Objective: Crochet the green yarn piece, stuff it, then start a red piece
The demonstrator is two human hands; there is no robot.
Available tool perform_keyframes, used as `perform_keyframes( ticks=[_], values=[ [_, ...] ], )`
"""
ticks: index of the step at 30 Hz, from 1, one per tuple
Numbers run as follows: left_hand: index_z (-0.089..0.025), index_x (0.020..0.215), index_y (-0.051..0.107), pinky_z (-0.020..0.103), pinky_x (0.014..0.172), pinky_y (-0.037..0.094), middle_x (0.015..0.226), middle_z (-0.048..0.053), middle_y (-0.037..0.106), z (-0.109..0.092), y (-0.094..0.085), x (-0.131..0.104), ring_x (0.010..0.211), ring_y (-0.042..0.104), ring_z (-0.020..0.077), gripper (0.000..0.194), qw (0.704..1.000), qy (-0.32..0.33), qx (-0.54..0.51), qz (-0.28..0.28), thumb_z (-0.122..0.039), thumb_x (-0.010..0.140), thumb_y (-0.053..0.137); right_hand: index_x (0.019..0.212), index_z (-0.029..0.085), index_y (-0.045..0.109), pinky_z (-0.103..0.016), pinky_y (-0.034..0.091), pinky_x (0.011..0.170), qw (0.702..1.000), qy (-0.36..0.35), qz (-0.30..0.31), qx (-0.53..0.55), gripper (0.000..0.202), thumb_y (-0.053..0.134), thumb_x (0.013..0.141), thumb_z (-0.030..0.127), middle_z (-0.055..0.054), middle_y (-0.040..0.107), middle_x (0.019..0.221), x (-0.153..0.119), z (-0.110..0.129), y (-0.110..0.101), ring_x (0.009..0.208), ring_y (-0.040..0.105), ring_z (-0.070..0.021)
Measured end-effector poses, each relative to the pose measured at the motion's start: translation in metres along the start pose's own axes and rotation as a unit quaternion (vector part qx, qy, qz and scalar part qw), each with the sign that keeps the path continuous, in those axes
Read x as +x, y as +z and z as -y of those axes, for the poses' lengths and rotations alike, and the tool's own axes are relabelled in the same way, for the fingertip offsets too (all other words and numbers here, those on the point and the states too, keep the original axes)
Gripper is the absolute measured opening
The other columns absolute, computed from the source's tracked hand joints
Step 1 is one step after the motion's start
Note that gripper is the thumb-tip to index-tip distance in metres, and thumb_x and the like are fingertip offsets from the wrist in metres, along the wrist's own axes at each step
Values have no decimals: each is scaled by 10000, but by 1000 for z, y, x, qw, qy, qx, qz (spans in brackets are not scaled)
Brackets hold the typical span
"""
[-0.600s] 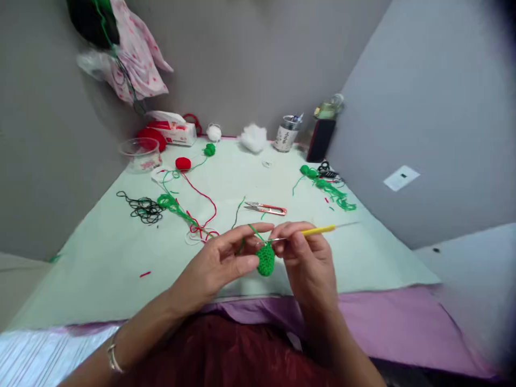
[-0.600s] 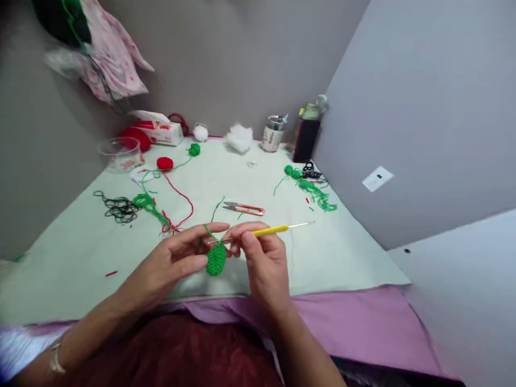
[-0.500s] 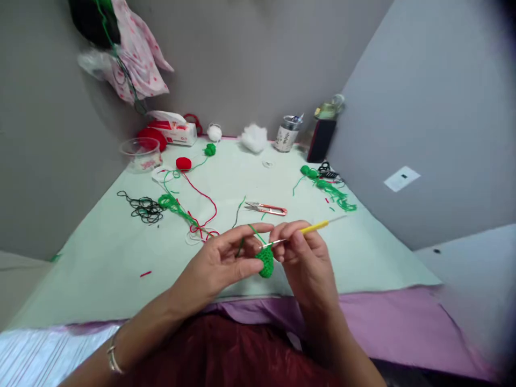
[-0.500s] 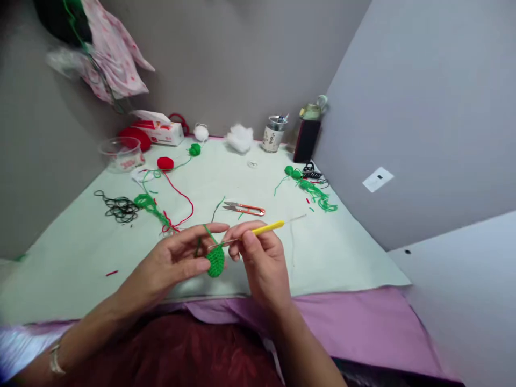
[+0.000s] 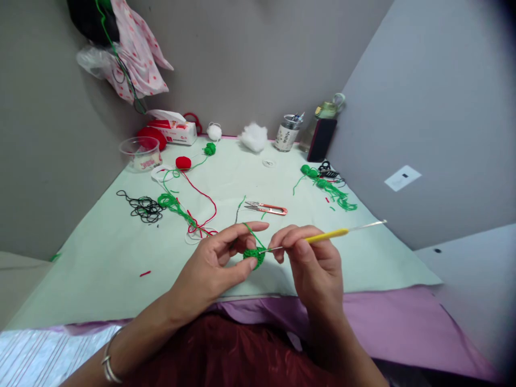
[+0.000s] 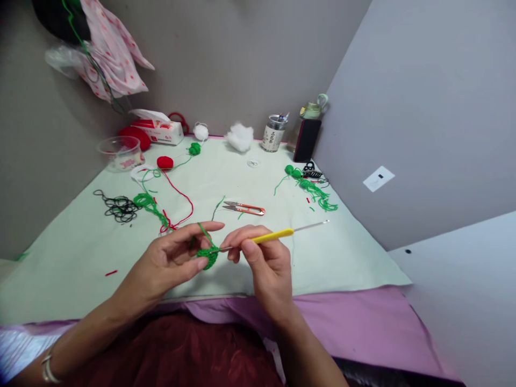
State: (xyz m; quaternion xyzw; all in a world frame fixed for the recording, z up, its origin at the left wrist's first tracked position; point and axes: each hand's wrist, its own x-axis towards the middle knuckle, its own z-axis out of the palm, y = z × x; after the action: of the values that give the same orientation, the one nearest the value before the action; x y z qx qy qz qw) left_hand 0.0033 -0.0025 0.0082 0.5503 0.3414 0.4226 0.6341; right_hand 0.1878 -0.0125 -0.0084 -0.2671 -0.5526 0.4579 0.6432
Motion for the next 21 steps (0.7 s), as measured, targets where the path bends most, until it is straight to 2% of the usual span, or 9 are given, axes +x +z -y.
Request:
perform_keyframes(
  ticks=[6, 14, 21],
  values=[
    [-308, 1222, 731, 257, 929, 486, 927, -11, 604, 1, 1, 0, 900, 588, 119, 374, 998, 22, 48, -21, -215, 860, 722, 1004, 206, 718, -308, 505, 673, 993, -59, 0, -103, 205, 517, 1026, 174, -48, 705, 919, -5, 4, 2, 808, 626, -157],
    [-299, 1211, 740, 255, 930, 503, 924, -8, 635, 1, 1, -1, 896, 614, 119, 387, 996, 35, 68, -38, -159, 852, 696, 1000, 213, 710, -322, 511, 652, 993, -57, -10, -104, 213, 502, 1032, 182, -47, 707, 928, -6, 3, 2, 765, 628, -156],
    [-294, 1231, 734, 265, 958, 500, 936, -5, 663, 4, 1, 2, 910, 623, 122, 398, 996, 29, 76, -45, -162, 857, 694, 1064, 213, 702, -326, 527, 693, 984, -95, 1, -148, 237, 491, 1020, 114, -46, 705, 957, -7, 5, 5, 811, 653, -155]
  ],
)
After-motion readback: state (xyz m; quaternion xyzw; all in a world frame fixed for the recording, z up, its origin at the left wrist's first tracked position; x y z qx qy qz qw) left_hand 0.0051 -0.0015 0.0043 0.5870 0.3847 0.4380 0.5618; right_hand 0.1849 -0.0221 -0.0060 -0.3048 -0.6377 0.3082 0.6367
